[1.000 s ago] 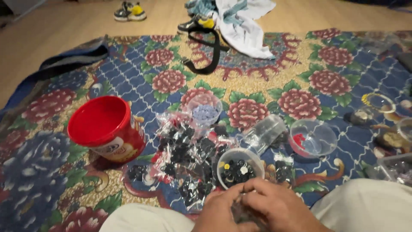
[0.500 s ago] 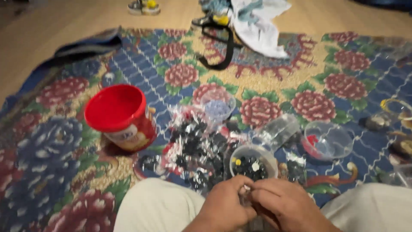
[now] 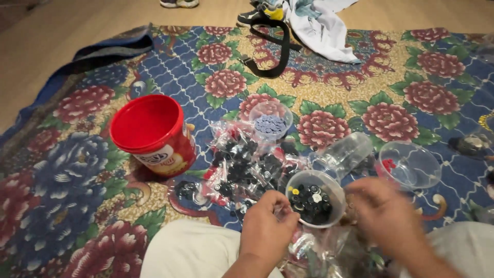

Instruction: Sorting and transferring black buttons from plastic bags into a small plastic bowl while sitting on the floor.

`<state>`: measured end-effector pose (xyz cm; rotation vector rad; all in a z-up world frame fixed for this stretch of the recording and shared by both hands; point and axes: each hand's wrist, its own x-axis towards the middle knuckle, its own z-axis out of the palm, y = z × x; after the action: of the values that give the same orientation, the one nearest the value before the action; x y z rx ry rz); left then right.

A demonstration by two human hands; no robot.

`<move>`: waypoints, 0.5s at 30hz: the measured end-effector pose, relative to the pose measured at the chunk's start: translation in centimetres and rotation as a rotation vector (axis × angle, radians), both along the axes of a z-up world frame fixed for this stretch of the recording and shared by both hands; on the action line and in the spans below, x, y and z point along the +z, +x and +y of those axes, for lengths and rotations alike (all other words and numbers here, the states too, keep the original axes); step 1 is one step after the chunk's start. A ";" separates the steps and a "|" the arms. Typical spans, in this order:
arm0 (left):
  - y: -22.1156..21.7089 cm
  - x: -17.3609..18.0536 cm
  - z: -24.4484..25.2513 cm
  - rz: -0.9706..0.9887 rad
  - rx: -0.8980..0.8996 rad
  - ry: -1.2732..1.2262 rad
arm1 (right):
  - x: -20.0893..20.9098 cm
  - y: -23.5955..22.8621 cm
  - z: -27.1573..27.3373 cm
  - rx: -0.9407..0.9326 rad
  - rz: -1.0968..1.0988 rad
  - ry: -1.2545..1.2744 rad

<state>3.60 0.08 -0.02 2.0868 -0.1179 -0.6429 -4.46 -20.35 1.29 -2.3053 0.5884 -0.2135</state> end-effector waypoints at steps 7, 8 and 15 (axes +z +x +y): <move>-0.3 -0.2 0.1 -0.035 -0.099 0.053 | 1.5 2.9 -3.0 -0.214 0.257 -0.046; -0.2 -0.2 0.0 -0.038 -0.099 0.052 | 0.4 3.6 -2.4 -0.214 0.254 -0.046; -0.4 -0.4 0.4 -0.122 -0.159 0.073 | -10.8 6.4 -0.6 0.604 0.468 -0.477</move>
<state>3.21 0.44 -0.47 2.2029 -0.3375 -0.6219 1.91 -20.91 -9.50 -2.8982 0.0241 0.5409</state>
